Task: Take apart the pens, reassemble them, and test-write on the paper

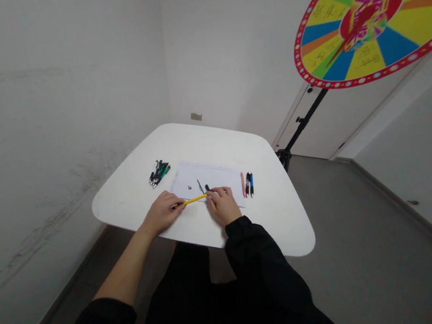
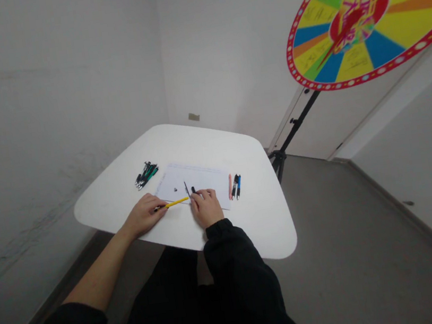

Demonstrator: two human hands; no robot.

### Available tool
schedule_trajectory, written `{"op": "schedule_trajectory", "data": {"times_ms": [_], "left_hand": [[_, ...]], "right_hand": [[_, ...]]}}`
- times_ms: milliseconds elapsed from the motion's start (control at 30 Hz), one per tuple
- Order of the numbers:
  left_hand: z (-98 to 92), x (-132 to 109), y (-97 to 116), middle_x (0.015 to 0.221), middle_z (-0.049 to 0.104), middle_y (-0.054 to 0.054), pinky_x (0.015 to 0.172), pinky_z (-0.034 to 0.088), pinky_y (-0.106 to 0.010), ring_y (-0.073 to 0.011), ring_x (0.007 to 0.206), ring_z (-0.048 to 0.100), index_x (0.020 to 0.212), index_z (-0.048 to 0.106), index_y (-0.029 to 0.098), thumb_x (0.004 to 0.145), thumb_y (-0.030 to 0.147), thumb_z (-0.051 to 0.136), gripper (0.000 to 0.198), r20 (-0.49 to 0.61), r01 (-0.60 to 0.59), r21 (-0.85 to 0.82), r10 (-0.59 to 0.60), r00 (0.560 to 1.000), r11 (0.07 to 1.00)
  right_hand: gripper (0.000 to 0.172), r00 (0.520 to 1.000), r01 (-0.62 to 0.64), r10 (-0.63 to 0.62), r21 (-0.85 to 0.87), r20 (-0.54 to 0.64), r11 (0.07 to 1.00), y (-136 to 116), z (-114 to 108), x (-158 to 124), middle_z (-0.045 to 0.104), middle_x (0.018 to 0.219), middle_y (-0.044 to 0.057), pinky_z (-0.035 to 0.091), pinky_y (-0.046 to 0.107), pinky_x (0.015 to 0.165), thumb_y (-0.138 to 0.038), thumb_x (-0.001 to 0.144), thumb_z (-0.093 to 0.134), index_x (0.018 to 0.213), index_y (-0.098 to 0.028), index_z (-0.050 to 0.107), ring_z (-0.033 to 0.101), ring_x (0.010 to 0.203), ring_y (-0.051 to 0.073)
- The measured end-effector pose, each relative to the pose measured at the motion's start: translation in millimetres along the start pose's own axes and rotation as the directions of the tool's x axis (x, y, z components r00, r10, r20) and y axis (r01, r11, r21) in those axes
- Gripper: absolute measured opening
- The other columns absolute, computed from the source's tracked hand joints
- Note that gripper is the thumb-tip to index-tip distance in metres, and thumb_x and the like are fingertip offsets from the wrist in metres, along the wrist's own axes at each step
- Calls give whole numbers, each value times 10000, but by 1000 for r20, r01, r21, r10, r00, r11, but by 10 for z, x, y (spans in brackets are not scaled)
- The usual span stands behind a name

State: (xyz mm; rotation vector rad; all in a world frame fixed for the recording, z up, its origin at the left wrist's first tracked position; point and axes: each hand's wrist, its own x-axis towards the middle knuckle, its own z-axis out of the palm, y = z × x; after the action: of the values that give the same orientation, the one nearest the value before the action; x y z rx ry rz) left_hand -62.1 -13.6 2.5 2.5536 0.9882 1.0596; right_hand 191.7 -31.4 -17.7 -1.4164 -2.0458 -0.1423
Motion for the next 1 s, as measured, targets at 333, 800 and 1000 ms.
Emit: {"op": "schedule_trajectory", "data": {"times_ms": [333, 800, 1000], "left_hand": [[-8, 5, 11, 870, 718, -63, 821, 464, -381, -222, 863, 581, 990, 742, 203, 943, 299, 607, 172, -2, 17, -1, -17, 1000, 1000], [-24, 17, 29, 870, 725, -67, 813, 470, -393, -221, 849, 583, 996, 746, 208, 949, 325, 586, 204, 16, 29, 1, -29, 999, 1000], [-3, 7, -15, 850, 722, -63, 808, 465, -392, -227, 846, 579, 971, 749, 213, 943, 313, 599, 182, -29, 57, 30, -56, 998, 998]], "right_hand": [[273, 1000, -29, 29, 42, -4, 999, 22, -4, 1, 673, 1113, 135, 475, 448, 996, -134, 949, 508, 1124, -168, 714, 495, 1088, 288], [244, 988, -111, 123, 130, -89, 985, 123, 36, -27, 642, 989, 109, 526, 383, 870, -98, 938, 478, 963, -187, 704, 591, 962, 242], [182, 969, -124, 187, 342, -159, 931, 155, -27, -26, 665, 990, 95, 557, 380, 850, -185, 955, 503, 1054, -197, 655, 638, 937, 226]]}}
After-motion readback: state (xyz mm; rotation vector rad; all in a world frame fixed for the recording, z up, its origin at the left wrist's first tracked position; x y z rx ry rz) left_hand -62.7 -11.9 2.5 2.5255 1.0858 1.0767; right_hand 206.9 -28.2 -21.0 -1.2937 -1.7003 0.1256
